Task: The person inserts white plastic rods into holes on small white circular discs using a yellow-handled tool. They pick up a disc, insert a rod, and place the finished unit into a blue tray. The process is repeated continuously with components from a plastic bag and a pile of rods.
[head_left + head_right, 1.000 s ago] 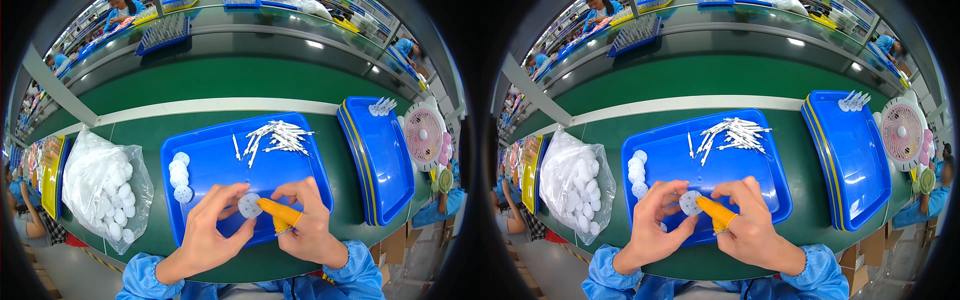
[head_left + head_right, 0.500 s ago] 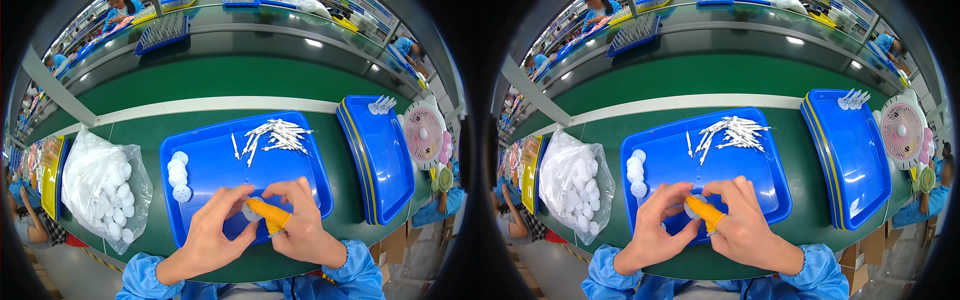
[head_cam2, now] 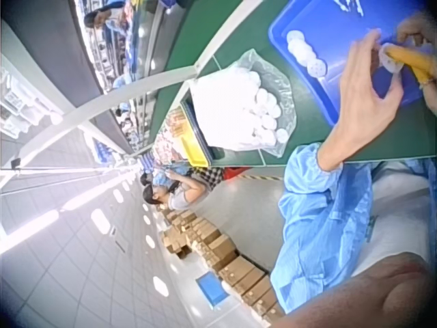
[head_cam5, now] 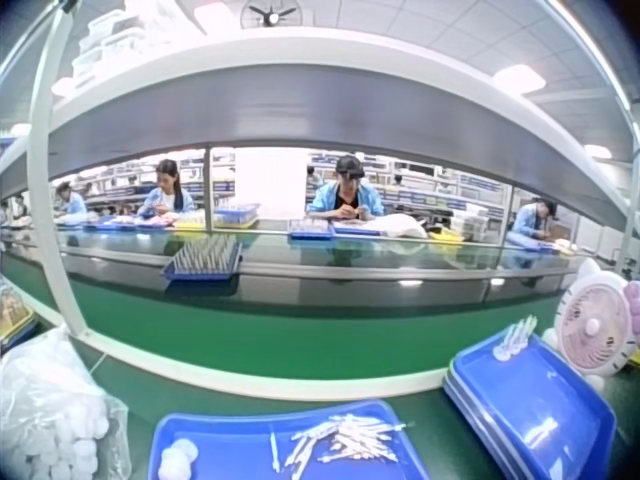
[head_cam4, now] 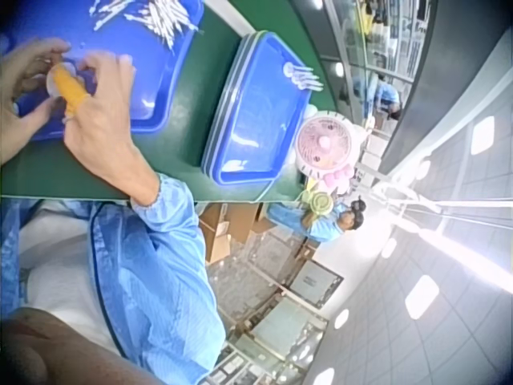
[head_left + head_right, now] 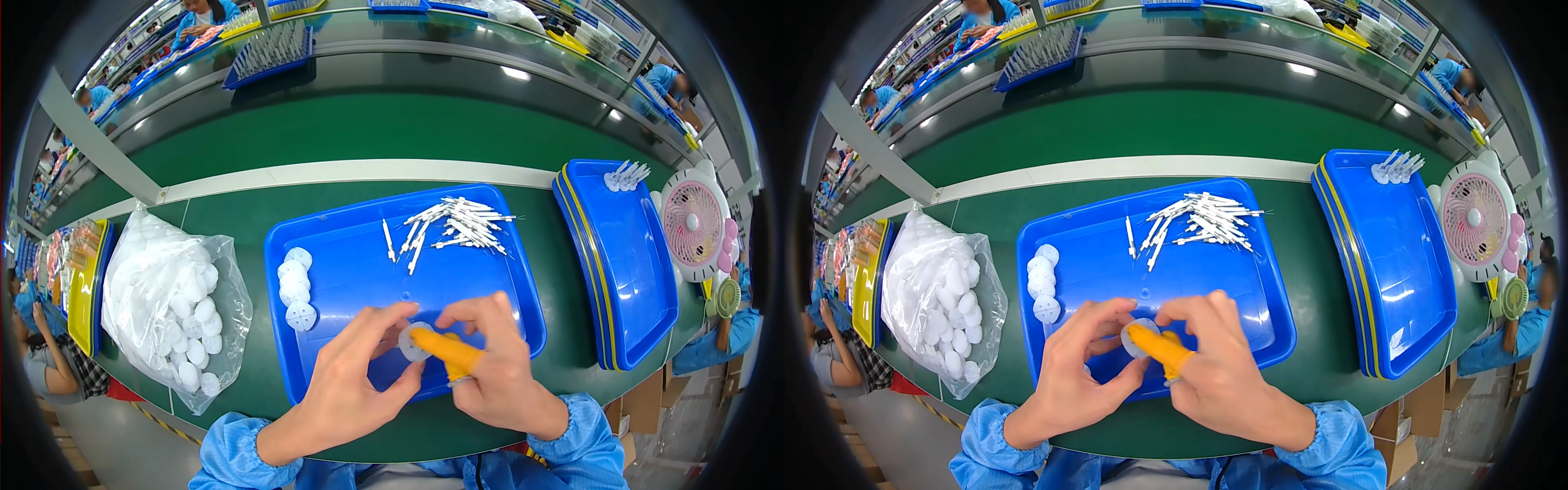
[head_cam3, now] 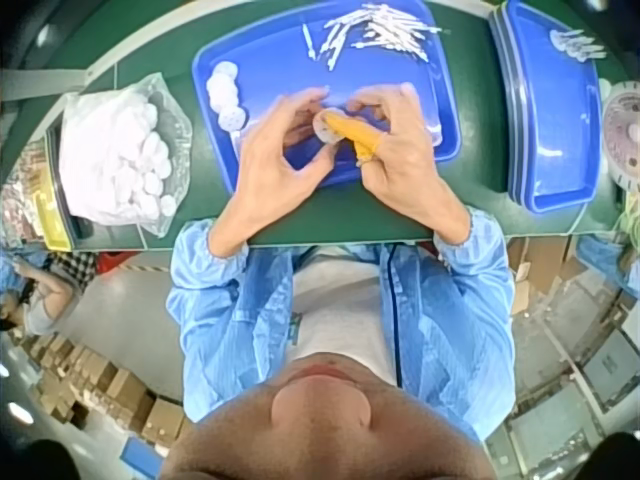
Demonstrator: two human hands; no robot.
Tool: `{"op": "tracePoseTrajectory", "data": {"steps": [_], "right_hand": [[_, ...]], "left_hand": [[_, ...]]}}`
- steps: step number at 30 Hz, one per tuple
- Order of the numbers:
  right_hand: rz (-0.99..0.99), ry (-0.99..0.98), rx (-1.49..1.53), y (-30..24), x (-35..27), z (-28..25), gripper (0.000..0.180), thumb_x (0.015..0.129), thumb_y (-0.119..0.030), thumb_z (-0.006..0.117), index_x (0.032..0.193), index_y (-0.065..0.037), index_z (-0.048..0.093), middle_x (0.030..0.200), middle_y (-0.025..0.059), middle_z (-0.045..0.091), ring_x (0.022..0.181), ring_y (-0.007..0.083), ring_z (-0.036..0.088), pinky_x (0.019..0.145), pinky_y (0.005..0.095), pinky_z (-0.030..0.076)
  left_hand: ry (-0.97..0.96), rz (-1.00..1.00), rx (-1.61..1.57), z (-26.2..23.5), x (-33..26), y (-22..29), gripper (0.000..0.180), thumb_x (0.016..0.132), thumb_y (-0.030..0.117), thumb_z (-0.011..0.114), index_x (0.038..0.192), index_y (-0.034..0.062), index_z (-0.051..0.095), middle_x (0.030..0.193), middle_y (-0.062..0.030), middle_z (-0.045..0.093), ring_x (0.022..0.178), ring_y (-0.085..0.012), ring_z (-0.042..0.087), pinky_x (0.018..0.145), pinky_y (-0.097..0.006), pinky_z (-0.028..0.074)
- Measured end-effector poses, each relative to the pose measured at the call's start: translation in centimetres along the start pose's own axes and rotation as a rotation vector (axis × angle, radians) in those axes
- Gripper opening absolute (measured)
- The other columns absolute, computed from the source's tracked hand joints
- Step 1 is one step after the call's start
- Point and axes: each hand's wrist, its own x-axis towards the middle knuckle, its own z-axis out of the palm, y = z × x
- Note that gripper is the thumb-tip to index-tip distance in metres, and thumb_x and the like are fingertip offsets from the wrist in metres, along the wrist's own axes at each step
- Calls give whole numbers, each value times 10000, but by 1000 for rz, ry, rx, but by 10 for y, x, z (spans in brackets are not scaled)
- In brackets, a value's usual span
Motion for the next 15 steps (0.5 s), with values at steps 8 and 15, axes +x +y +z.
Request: {"op": "tracePoseTrajectory", "data": {"steps": [8, 15], "right_hand": [[6, 10, 34, 1, 0, -1, 521, 607, 106, 654, 1105, 48, 795, 1172, 131, 624, 922, 312, 508, 759, 406, 461], [3, -27, 81, -3, -2, 0, 490, 591, 104, 673, 1060, 54, 805, 1176, 140, 633, 943, 322, 531, 795, 431, 465]], "left_hand": [[8, -39, -50, -2, 1, -1, 633, 814, -77, 811, 1404, -3, 593, 1170, -134, 650, 1102, -245, 755, 933, -371, 663], [3, -82, -41, -3, 0, 0, 641, 819, -77, 810, 1414, 5, 586, 1177, -129, 643, 1116, -234, 749, 945, -370, 658]]}}
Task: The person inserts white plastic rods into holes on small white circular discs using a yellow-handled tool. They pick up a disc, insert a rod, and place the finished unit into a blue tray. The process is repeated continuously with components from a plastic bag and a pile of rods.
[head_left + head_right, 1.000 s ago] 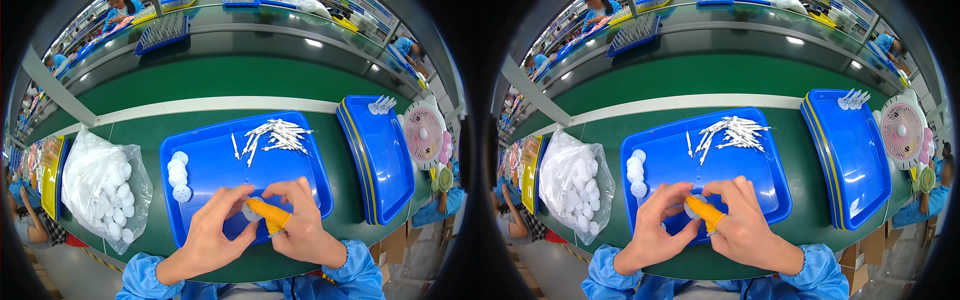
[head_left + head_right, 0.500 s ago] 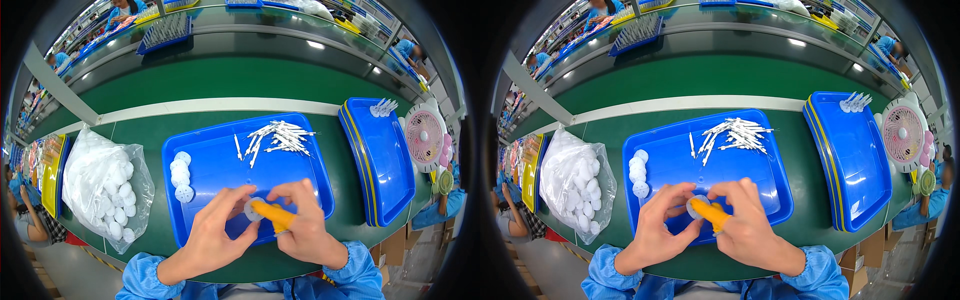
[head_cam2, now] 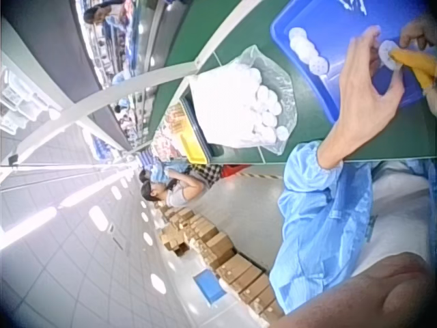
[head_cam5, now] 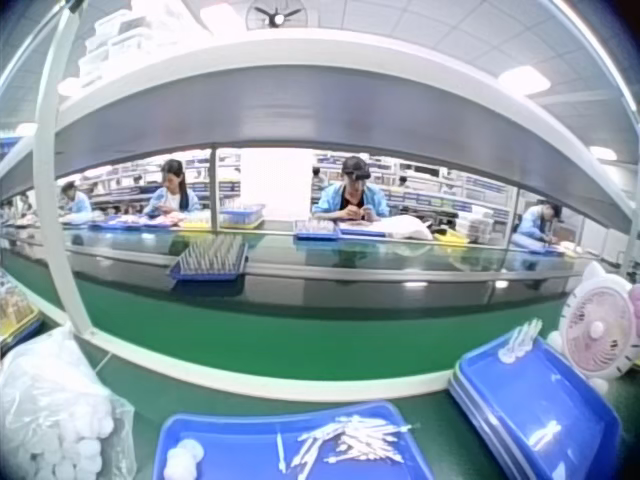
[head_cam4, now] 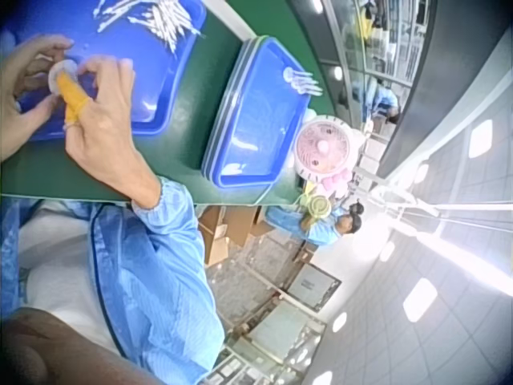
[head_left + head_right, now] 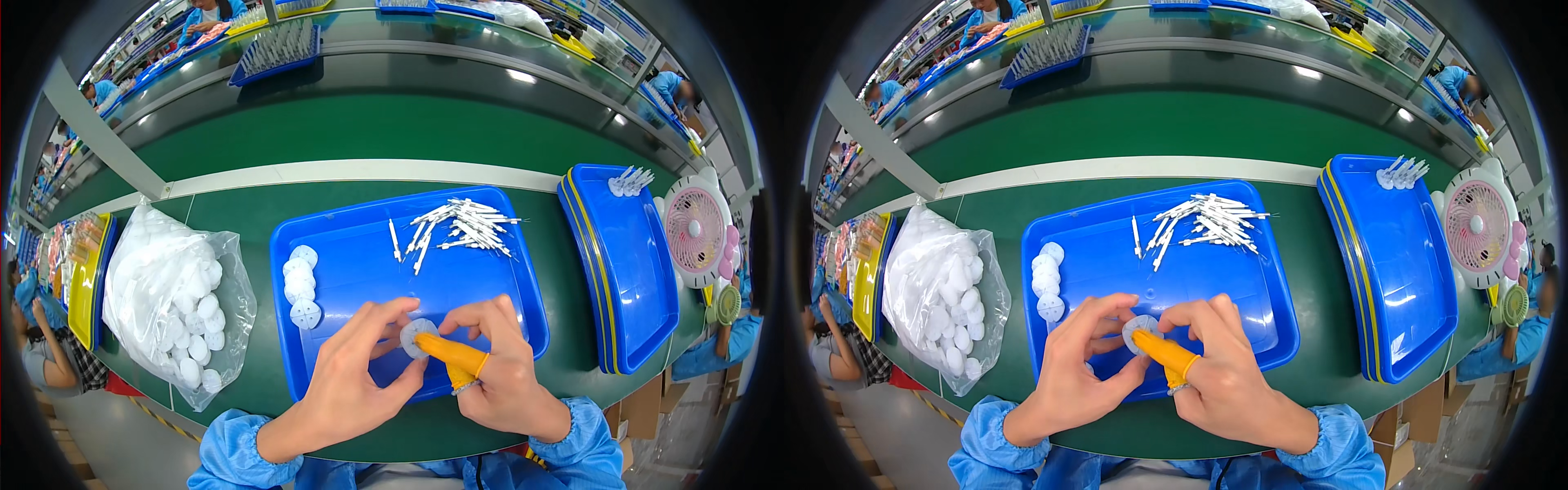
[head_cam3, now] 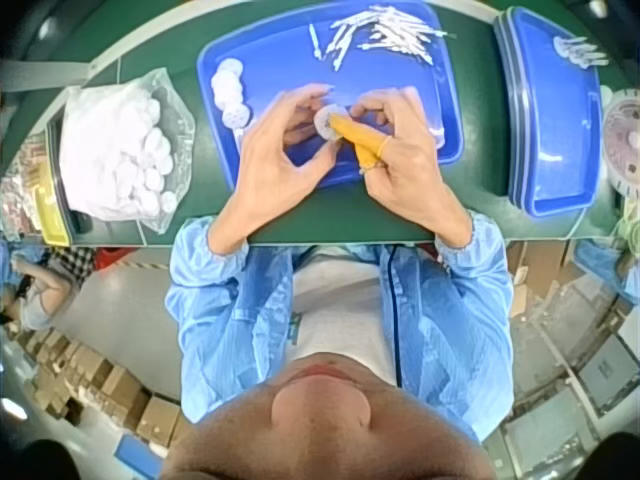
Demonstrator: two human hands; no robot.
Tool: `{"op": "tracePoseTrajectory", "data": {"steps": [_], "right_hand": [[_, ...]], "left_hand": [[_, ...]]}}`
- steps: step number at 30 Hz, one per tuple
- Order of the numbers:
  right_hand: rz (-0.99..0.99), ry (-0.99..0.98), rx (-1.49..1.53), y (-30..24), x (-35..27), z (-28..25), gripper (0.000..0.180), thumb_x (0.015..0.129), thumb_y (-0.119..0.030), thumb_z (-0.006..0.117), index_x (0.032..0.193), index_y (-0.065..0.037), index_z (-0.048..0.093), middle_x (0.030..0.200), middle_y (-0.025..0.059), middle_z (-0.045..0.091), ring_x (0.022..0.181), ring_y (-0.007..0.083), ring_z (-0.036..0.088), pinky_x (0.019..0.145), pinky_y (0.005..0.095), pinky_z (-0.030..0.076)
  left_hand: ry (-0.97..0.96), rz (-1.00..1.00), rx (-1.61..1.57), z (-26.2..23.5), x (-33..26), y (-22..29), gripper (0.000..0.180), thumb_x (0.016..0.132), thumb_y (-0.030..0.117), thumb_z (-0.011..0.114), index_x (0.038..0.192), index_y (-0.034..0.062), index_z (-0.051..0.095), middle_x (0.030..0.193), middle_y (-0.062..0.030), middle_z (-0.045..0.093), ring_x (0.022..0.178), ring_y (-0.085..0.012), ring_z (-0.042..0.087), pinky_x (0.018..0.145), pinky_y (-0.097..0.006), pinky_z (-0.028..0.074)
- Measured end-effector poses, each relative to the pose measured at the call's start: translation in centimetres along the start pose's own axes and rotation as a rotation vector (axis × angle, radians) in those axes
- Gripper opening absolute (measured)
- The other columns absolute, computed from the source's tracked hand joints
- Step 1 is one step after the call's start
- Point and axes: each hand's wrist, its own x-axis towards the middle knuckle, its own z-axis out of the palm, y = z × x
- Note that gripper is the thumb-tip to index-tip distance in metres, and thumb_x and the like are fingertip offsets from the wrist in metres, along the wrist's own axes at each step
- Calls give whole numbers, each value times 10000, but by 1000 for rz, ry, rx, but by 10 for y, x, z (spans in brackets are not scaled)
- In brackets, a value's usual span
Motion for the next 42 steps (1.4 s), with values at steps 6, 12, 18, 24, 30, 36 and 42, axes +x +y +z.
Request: {"op": "tracePoseTrajectory", "data": {"steps": [6, 12, 18, 24, 30, 36, 42], "right_hand": [[3, 3, 15, 1, -2, 1, 466, 596, 103, 681, 1041, 57, 808, 1158, 150, 630, 948, 325, 535, 788, 425, 466], [-37, -17, -39, 2, 0, 4, 457, 600, 103, 671, 1033, 45, 807, 1171, 139, 624, 924, 322, 523, 762, 400, 467], [92, 36, 20, 6, 0, -6, 384, 762, 100, 686, 1134, 9, 704, 1252, 153, 631, 1033, 365, 571, 905, 430, 469], [410, -253, 421, 8, -5, -16, 377, 942, -62, 787, 1279, -30, 620, 1180, 185, 726, 1099, 333, 723, 949, 402, 551], [434, 209, 199, 34, -16, -103, 229, 891, -112, 864, 1074, -6, 774, 958, 80, 769, 842, 132, 702, 769, 307, 566], [588, 430, -222, 114, 0, -207, 141, 930, -21, 711, 1034, 56, 768, 856, 72, 763, 784, 113, 704, 712, 321, 544], [453, 460, -455, 192, 33, -204, 222, 828, -4, 634, 994, 114, 722, 779, 260, 699, 702, 365, 706, 663, 446, 530]], "left_hand": [[-1, -32, -26, -1, 1, 1, 640, 816, -83, 795, 1415, 11, 589, 1183, -125, 644, 1132, -239, 746, 951, -380, 656], [7, -45, -34, 1, 0, 4, 619, 842, -34, 796, 1420, 50, 589, 1149, -146, 657, 1081, -298, 738, 961, -424, 654], [-14, -68, -195, 0, -2, -3, 601, 872, -43, 793, 1429, 38, 583, 1217, -134, 662, 1163, -255, 700, 1043, -409, 595], [-197, -72, -543, -9, -4, -6, 718, 865, -57, 823, 1503, 11, 500, 1296, -111, 644, 1407, -254, 537, 1229, -452, 382], [15, -97, -173, -3, -1, -1, 652, 890, 70, 787, 1473, -38, 517, 1309, -124, 634, 1307, -257, 608, 1156, -441, 462], [-15, 32, 136, -2, 0, -3, 487, 838, 70, 807, 1298, -8, 670, 1214, -161, 684, 1156, -289, 668, 1005, -413, 534], [27, 63, 202, 1, 5, -4, 424, 827, 65, 814, 1229, -12, 702, 1154, -170, 712, 1101, -305, 690, 953, -397, 545]]}}
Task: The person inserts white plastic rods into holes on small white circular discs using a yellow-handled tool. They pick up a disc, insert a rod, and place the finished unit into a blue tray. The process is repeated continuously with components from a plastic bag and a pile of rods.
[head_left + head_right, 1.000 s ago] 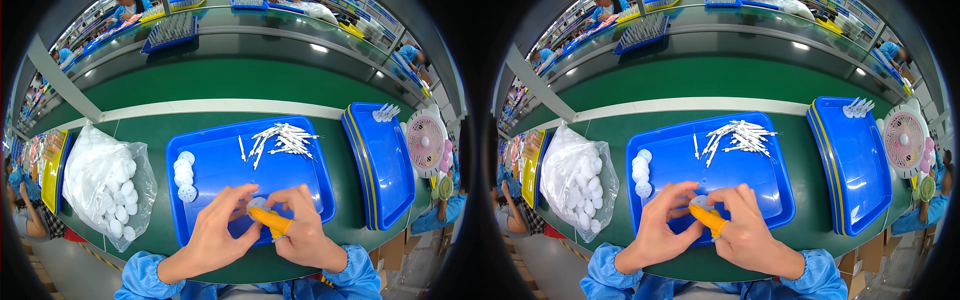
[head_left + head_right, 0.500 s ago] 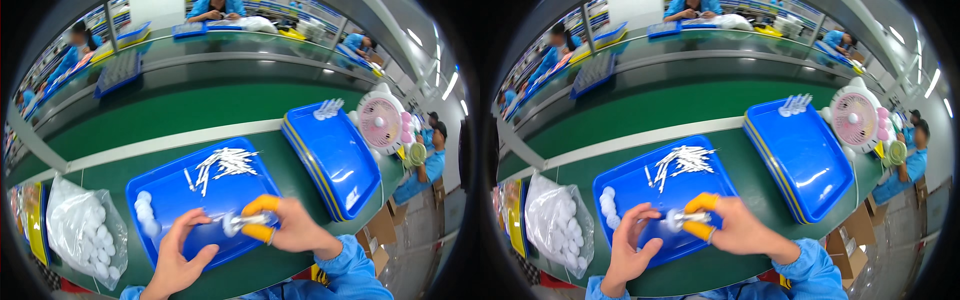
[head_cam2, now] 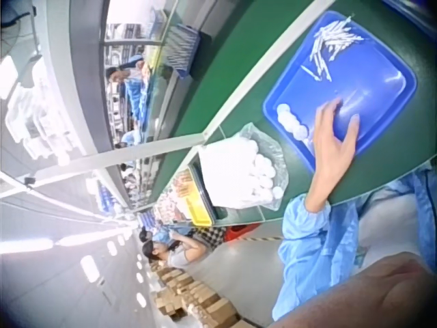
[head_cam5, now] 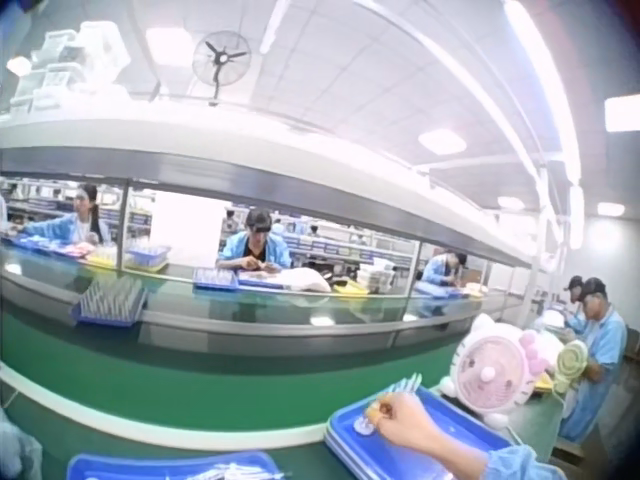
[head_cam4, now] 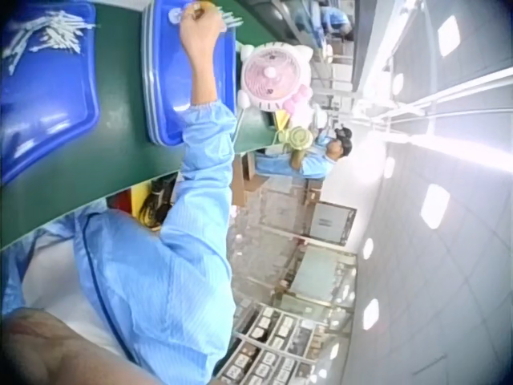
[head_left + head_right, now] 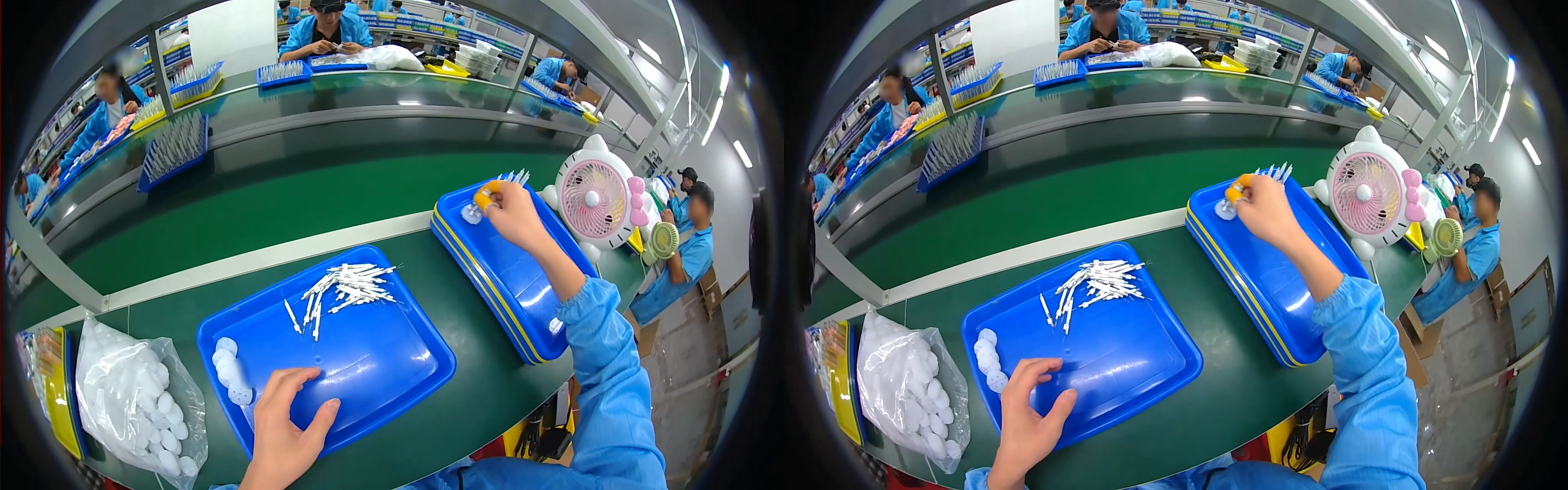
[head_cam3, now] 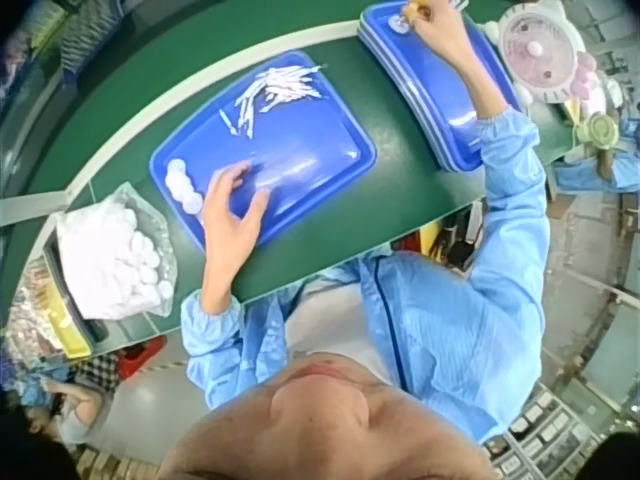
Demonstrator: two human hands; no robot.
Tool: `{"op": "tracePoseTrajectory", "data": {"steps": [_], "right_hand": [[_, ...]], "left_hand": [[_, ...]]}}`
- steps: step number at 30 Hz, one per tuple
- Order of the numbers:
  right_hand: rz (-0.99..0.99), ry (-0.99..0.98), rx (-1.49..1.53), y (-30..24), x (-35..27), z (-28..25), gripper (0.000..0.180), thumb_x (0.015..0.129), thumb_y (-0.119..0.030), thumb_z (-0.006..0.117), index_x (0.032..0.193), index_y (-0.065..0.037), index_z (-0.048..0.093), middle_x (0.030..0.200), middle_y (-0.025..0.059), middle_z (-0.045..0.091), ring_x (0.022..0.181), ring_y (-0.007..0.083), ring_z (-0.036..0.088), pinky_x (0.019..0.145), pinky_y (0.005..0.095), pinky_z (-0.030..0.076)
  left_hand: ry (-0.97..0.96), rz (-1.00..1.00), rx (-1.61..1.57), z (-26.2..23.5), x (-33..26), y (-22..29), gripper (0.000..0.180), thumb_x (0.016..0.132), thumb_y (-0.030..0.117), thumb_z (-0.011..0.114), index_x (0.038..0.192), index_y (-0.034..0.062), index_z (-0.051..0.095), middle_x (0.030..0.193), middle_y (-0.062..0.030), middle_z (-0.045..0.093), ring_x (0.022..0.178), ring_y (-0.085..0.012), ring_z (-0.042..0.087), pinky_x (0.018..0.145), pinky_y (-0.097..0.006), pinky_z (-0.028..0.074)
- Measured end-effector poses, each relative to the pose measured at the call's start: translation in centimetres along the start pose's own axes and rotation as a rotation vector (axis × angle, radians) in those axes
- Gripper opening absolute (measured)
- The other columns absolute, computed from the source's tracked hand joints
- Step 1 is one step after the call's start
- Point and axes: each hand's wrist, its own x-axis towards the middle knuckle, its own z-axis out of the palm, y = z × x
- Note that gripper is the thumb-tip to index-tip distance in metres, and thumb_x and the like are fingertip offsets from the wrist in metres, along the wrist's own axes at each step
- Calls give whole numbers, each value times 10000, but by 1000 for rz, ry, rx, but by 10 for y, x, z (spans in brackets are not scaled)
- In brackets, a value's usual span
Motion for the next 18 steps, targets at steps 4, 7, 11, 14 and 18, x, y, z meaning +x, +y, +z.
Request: {"op": "tracePoseTrajectory", "data": {"steps": [4, 7, 11, 14, 18], "right_hand": [[89, -90, -35, -10, 14, 20, 187, 827, -22, 644, 894, 145, 694, 797, 308, 692, 775, 423, 740, 683, 470, 553], [74, -76, -62, -15, 14, 19, 196, 827, -23, 657, 901, 153, 697, 792, 305, 696, 778, 424, 741, 685, 483, 551], [111, -56, -105, -3, 14, 1, 204, 828, -27, 671, 926, 144, 720, 805, 287, 720, 788, 405, 756, 706, 469, 569], [210, -62, -120, 9, 24, -4, 243, 825, -10, 691, 1018, 130, 738, 813, 250, 746, 783, 371, 773, 731, 452, 598], [240, -128, -11, 18, 33, -8, 287, 859, -37, 710, 1096, 122, 735, 814, 242, 749, 766, 362, 774, 740, 449, 613]], "left_hand": [[2, 3, 33, 0, 1, -3, 372, 847, 77, 816, 1189, -24, 714, 1128, -186, 719, 1053, -330, 708, 926, -399, 558], [1, 8, 48, -3, 1, -4, 338, 865, 89, 818, 1165, -32, 721, 1119, -198, 721, 1021, -351, 719, 912, -405, 569], [6, 5, 37, -3, 0, -3, 333, 843, 33, 804, 1156, -43, 720, 1071, -187, 731, 1013, -318, 714, 910, -385, 556], [-7, 6, 43, -2, -1, -2, 316, 847, 31, 806, 1140, -48, 718, 1061, -186, 731, 993, -317, 716, 894, -380, 560], [-14, 21, 67, -1, 0, -3, 305, 853, 38, 808, 1129, -52, 715, 1042, -185, 730, 959, -318, 716, 873, -377, 564]]}}
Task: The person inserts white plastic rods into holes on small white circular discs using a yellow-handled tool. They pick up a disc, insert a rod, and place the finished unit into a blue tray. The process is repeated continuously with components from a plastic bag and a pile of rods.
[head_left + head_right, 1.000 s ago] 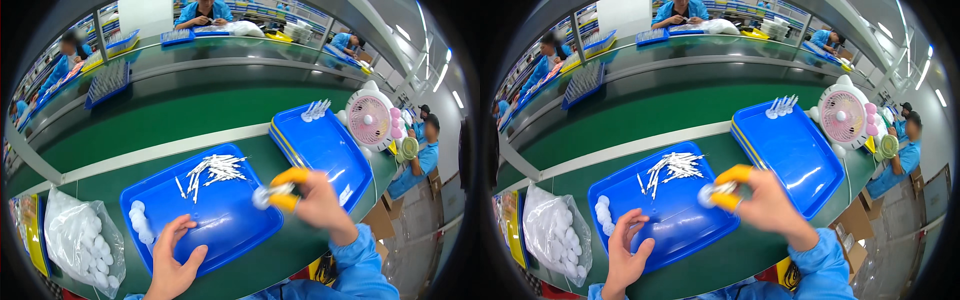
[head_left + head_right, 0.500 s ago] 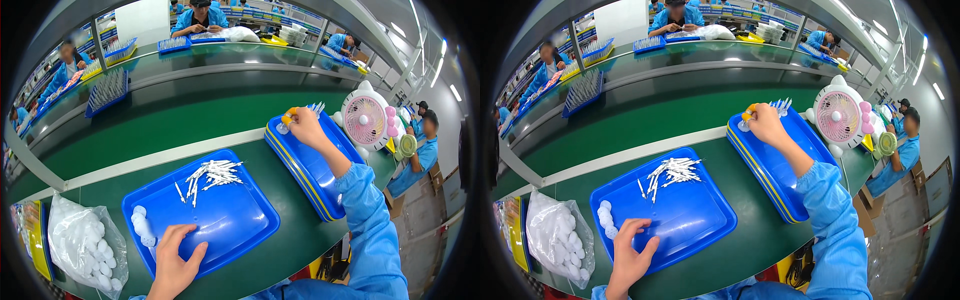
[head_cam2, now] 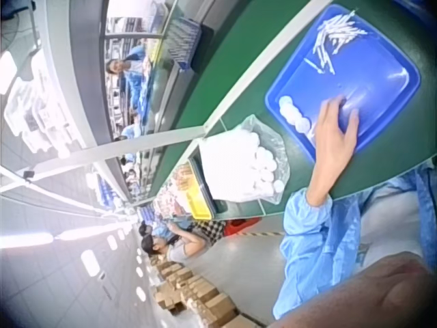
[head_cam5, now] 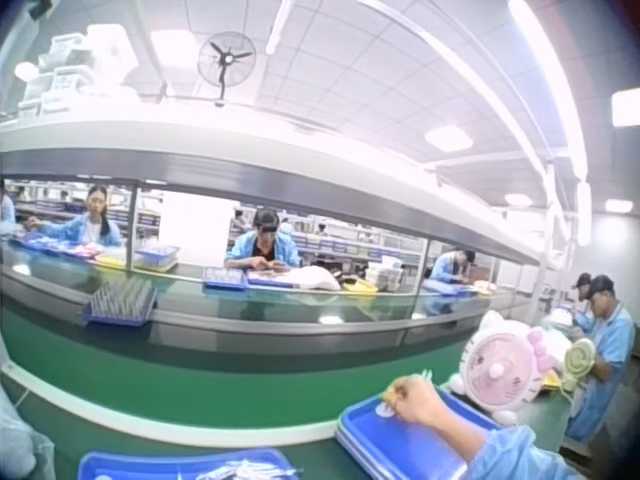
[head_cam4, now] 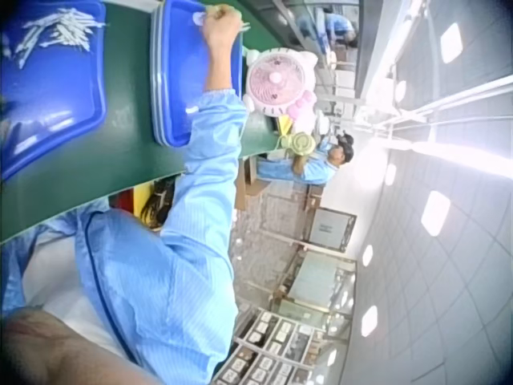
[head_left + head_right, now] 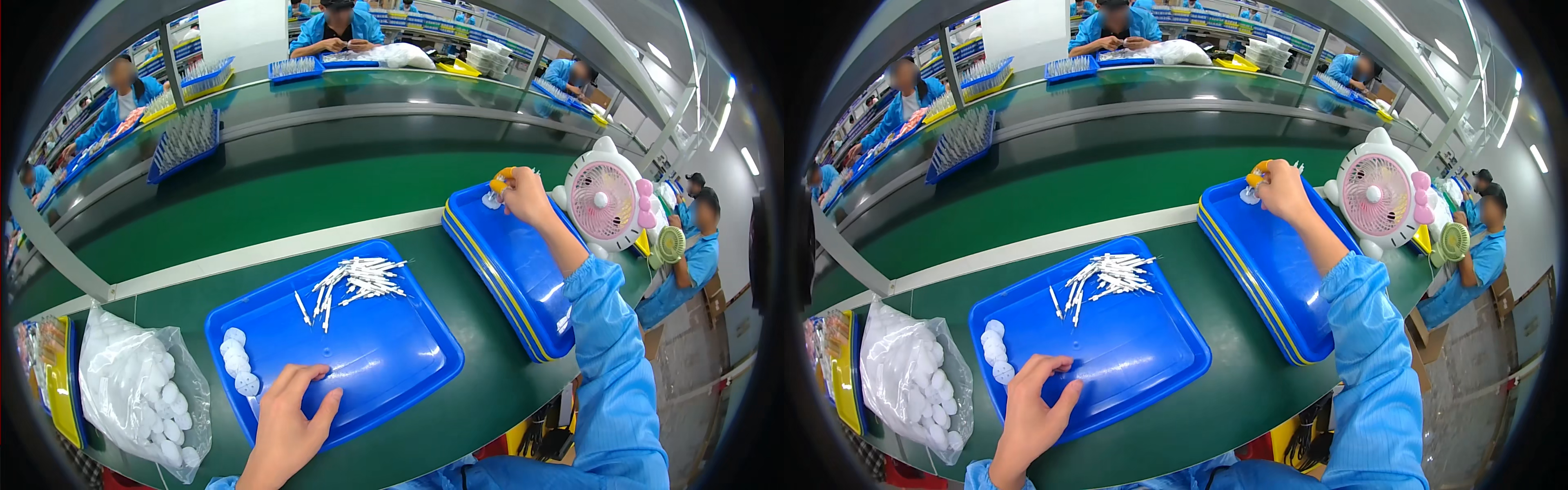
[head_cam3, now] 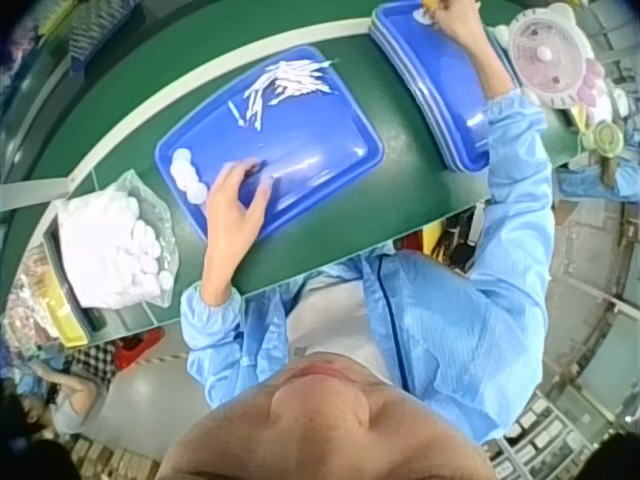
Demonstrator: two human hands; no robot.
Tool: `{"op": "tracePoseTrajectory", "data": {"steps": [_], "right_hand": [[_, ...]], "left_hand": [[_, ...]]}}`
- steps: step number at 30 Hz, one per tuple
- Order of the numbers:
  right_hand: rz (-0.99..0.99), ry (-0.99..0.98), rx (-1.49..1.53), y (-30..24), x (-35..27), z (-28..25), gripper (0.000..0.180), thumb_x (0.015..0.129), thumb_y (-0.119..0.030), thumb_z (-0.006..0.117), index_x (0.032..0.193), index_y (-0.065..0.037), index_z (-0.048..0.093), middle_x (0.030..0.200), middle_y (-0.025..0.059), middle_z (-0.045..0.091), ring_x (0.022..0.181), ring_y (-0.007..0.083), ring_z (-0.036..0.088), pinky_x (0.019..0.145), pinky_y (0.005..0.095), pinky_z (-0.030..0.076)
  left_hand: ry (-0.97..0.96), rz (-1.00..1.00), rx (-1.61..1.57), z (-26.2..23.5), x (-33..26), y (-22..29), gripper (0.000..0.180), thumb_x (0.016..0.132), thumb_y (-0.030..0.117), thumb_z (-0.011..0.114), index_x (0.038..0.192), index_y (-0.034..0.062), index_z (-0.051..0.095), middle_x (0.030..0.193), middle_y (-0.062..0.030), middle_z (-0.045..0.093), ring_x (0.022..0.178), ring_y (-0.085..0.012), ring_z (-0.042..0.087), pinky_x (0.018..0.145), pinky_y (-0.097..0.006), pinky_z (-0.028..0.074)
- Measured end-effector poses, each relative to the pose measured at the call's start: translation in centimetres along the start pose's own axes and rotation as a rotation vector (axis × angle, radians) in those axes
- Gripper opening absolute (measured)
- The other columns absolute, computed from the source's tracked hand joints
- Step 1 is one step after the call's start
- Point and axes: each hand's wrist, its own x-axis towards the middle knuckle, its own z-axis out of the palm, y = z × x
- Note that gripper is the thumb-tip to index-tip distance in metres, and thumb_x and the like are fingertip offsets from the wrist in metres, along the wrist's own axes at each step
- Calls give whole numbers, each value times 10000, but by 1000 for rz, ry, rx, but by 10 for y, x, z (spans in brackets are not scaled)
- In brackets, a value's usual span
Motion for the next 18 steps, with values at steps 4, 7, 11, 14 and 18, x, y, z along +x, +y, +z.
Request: {"op": "tracePoseTrajectory", "data": {"steps": [4, 7, 11, 14, 18], "right_hand": [[-206, 192, -185, -12, -15, -5, 316, 889, -92, 741, 1131, 111, 738, 803, 247, 749, 722, 374, 766, 706, 455, 610], [-191, 287, -296, -43, -50, -4, 293, 906, -171, 801, 1039, 87, 756, 766, 241, 737, 736, 391, 752, 698, 460, 590], [-583, 60, -115, -95, -138, 33, 201, 885, -89, 778, 1072, -16, 786, 953, 194, 742, 845, 380, 733, 757, 459, 587], [-737, -222, -124, -130, -184, 80, 224, 893, -90, 757, 1100, -14, 797, 1030, 152, 699, 1024, 335, 654, 900, 444, 541], [-807, -296, -166, -159, -191, 131, 337, 858, -12, 752, 1192, 12, 783, 1145, 177, 666, 1125, 342, 609, 974, 446, 501]], "left_hand": [[5, 4, 38, -2, 1, -1, 306, 857, 40, 806, 1137, -45, 714, 1020, -182, 724, 937, -311, 712, 849, -380, 561], [55, -13, 94, -10, 1, -3, 321, 859, 42, 806, 1154, -37, 709, 1009, -173, 713, 894, -299, 695, 816, -387, 555], [134, -78, 236, -21, 2, -8, 311, 858, 31, 795, 1149, -24, 701, 996, -157, 690, 849, -288, 661, 776, -401, 544], [177, -125, 308, -29, 3, -10, 267, 861, 12, 778, 1113, -19, 694, 1002, -156, 679, 866, -309, 657, 779, -418, 540], [242, -121, 412, -37, 7, -17, 284, 896, -1, 734, 1172, -44, 680, 1104, -194, 646, 1027, -379, 623, 864, -463, 530]]}}
